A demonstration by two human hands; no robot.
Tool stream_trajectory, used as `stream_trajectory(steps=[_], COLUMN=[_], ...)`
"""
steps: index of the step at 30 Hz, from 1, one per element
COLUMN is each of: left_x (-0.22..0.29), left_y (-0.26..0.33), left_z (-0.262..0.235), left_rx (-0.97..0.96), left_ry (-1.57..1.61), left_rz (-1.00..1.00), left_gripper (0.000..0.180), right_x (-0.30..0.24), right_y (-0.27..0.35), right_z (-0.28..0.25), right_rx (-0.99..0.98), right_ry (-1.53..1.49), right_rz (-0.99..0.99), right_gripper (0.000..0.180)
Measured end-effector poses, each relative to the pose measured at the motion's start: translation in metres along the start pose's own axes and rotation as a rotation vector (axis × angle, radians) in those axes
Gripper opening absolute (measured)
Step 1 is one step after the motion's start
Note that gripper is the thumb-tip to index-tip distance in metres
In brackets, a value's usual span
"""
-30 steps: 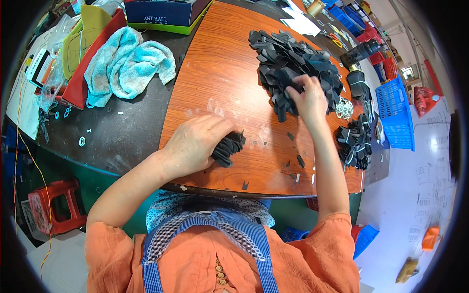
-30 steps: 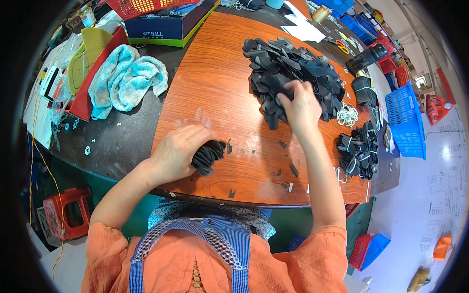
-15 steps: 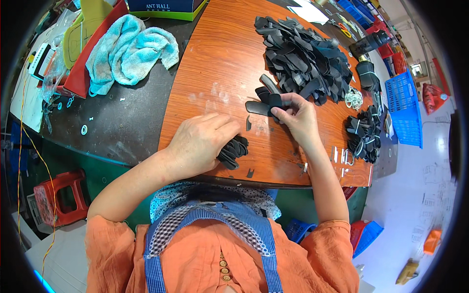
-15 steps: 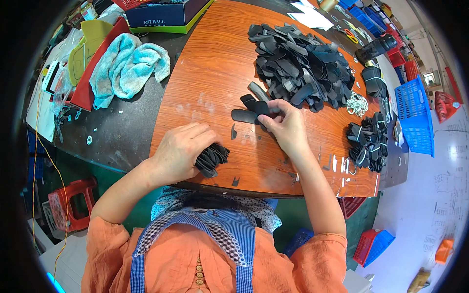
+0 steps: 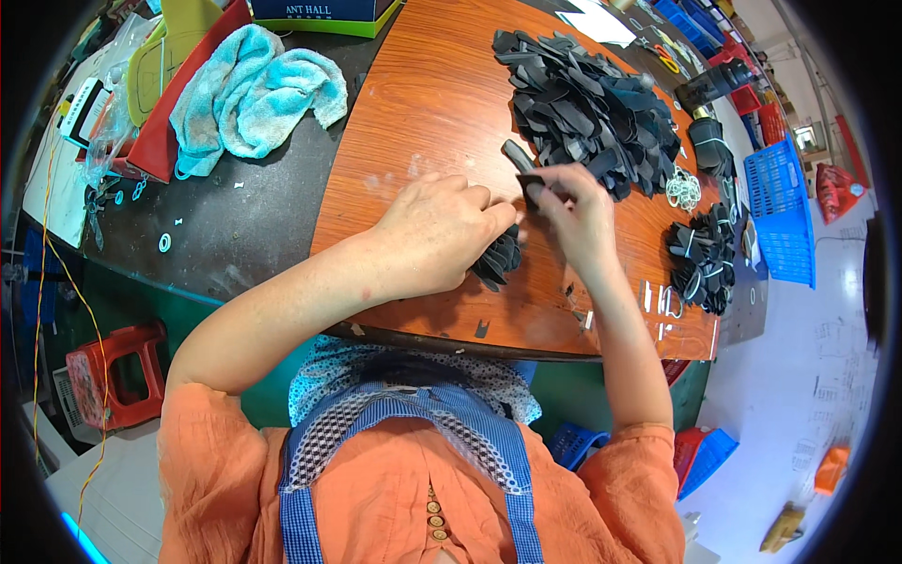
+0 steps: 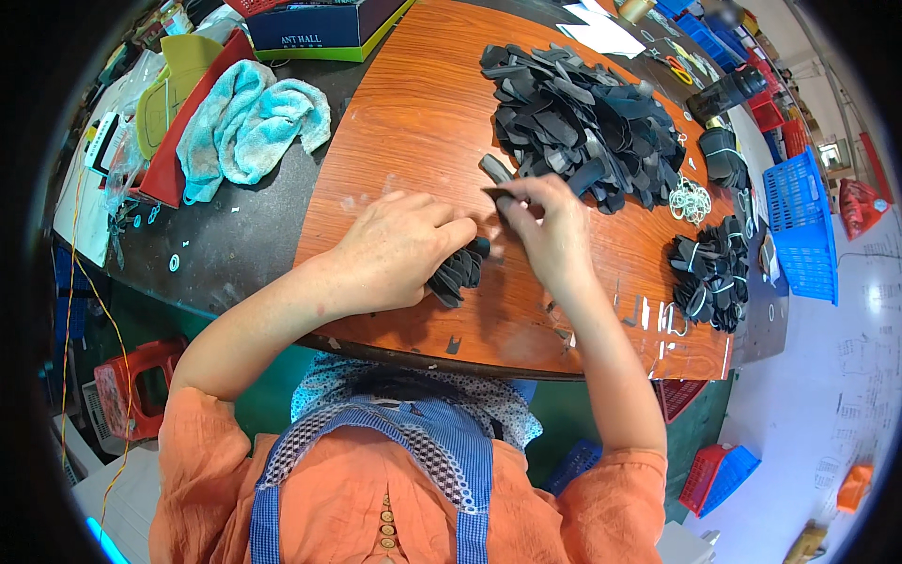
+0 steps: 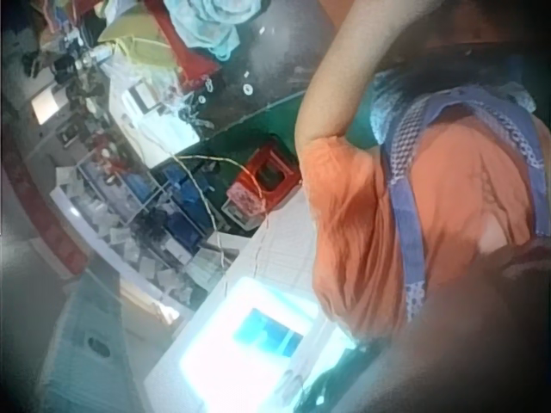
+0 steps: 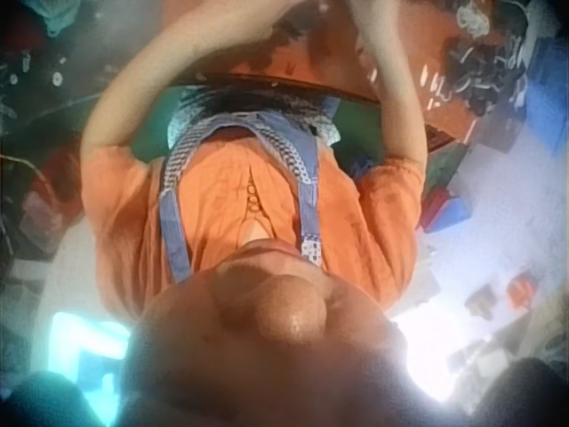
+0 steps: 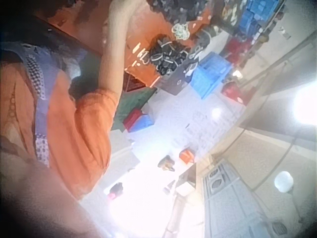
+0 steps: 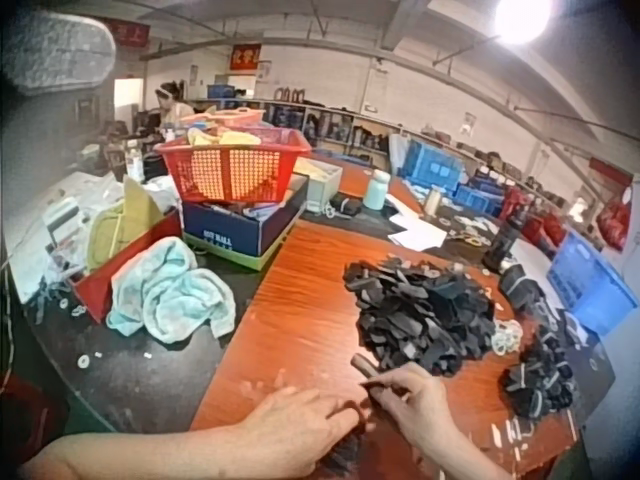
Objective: Sorting, collecting, and bundling small black shoe components with rubber bands.
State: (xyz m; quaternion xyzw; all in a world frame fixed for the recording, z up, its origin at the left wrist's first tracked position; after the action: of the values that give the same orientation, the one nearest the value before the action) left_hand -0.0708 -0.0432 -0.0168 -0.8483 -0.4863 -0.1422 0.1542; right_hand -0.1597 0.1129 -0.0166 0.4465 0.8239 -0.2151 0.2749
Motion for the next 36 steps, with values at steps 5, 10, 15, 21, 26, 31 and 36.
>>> stream_trajectory(steps=[5,10,15,21,26,31,36], left_x=[-0.002,-0.012,-0.012,-0.025,-0.034,-0.062,-0.086], left_y=[0.028,-0.006,0.035,0.032,0.027,0.073,0.047], left_z=[-0.007,0.05,0.022,0.026,0.018,-0.034,-0.01], left_rx=[0.048,0.16,0.254,0.592,0.549,0.529,0.484], left_ry=[-0.035,0.169,0.084,0.361,0.269,0.211,1.423], left_rz=[-0.006,-0.076,-0.037,0.016,0.104,-0.134,-0.243], left_gripper=[0.019,0.026,0.013,0.028,0.025,0.058,0.035], right_x=[-0.002,0.052,0.036,-0.003,0.037,-0.073,-0.046], right_y=[-0.035,-0.019,-0.015,0.001,-0.016,-0.025,-0.022], right_z=[0.027,0.012,0.027,0.054,0.06,0.068,0.029], right_rx=[-0.003,-0.06,-0.159,-0.213,-0.221,-0.358,-0.136], right_ry=[0.401,-0.045,0.16,0.079,-0.254,-0.567,-0.672], right_rz=[-0.164,-0.151,-0.097,-0.25,-0.246,-0.035,0.056], right_gripper=[0.034,0.02,0.018,0.027,0.036,0.014,0.02])
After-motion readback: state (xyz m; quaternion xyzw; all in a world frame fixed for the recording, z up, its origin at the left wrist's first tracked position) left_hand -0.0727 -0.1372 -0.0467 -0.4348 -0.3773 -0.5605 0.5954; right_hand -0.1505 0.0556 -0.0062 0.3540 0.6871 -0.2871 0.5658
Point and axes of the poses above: each hand's wrist, its own y-axis away from the middle knuckle, its own z-axis out of the palm, x = y × z, the point moved 5 cm from there along -y, towards the middle knuckle, and after that the axes turned 5 degrees about -x, right-handed, at the moved point
